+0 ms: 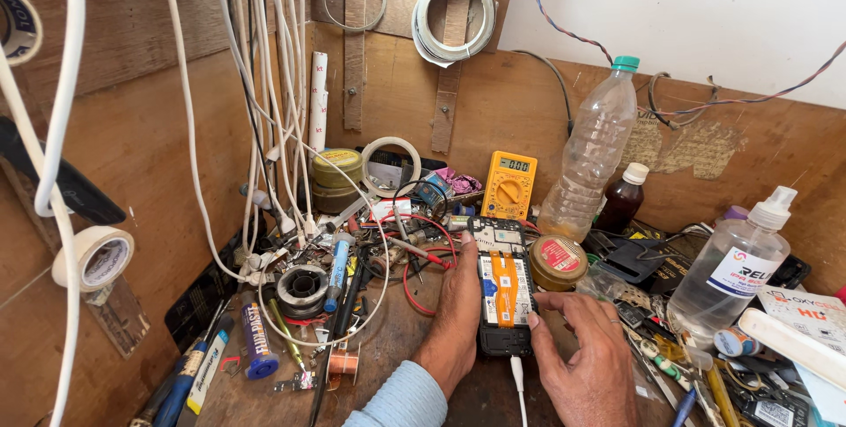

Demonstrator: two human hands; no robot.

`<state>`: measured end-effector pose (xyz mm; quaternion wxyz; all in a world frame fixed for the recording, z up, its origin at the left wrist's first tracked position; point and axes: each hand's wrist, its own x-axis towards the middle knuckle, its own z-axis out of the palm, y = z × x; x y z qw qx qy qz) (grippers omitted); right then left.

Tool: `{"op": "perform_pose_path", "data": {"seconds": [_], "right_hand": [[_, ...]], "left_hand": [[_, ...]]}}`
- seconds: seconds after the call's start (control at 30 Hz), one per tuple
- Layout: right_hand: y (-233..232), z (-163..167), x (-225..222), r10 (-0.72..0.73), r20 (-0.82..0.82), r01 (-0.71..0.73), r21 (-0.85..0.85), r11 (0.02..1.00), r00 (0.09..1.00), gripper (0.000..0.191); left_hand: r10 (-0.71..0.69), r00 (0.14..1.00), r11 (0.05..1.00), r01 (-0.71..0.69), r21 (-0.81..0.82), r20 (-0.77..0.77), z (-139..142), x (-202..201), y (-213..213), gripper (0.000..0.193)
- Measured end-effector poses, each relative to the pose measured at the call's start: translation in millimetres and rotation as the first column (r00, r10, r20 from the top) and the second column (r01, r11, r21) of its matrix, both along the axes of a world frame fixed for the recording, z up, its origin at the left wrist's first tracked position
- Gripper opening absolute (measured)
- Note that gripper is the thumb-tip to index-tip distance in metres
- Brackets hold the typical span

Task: The person holds a disassembled mobile phone and uses a multimeter to test points on the internal circuit board. They repeatedly touch the probes to different areas of the board while the phone remains connected to a charging cable.

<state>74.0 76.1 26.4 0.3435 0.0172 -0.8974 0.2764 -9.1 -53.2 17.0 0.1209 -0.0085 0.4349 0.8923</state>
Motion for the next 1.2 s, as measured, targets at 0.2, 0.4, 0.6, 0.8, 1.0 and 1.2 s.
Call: {"op": "perform_pose_path", "data": {"seconds": [0.2, 0.4, 0.6, 0.8, 1.0, 1.2], "right_hand": [[3, -5, -5, -0.022, 0.154, 0.031, -0.057, 0.998, 0.988, 0.049], [6, -14, -12, 0.140, 0.190, -0.110, -0.160, 0.981, 0.972, 0.086], [5, -23, -17, 0.058, 0.211, -0.033, -0.119, 0.992, 0.976, 0.100], [-1, -22, -18, 0.047, 0.175, -0.011, -0.204, 0.979, 0.983, 0.100], [-5, -11, -11, -0.103, 0.310, 0.193, -0.275, 0.942, 0.945, 0.107], [-10, 5, -3, -0.189, 0.387, 0.279, -0.189, 0.942, 0.902, 0.113]], "left_hand": [[-0.026, 0.999, 0.999, 0.025, -0.035, -0.031, 0, 2, 0, 0.066], [-0.094, 0.993, 0.995, 0.095, 0.008, -0.075, 6, 9, 3, 0.070], [-0.174, 0.980, 0.980, 0.181, 0.078, -0.094, 11, 12, 4, 0.073], [-0.171, 0.978, 0.983, 0.177, 0.045, -0.122, 1, 5, 7, 0.072], [0.088, 0.982, 0.727, -0.179, -0.663, -0.168, -9, -15, 1, 0.073], [0.414, 0.851, 0.641, -0.525, -0.560, -0.324, 7, -13, -31, 0.030]]}}
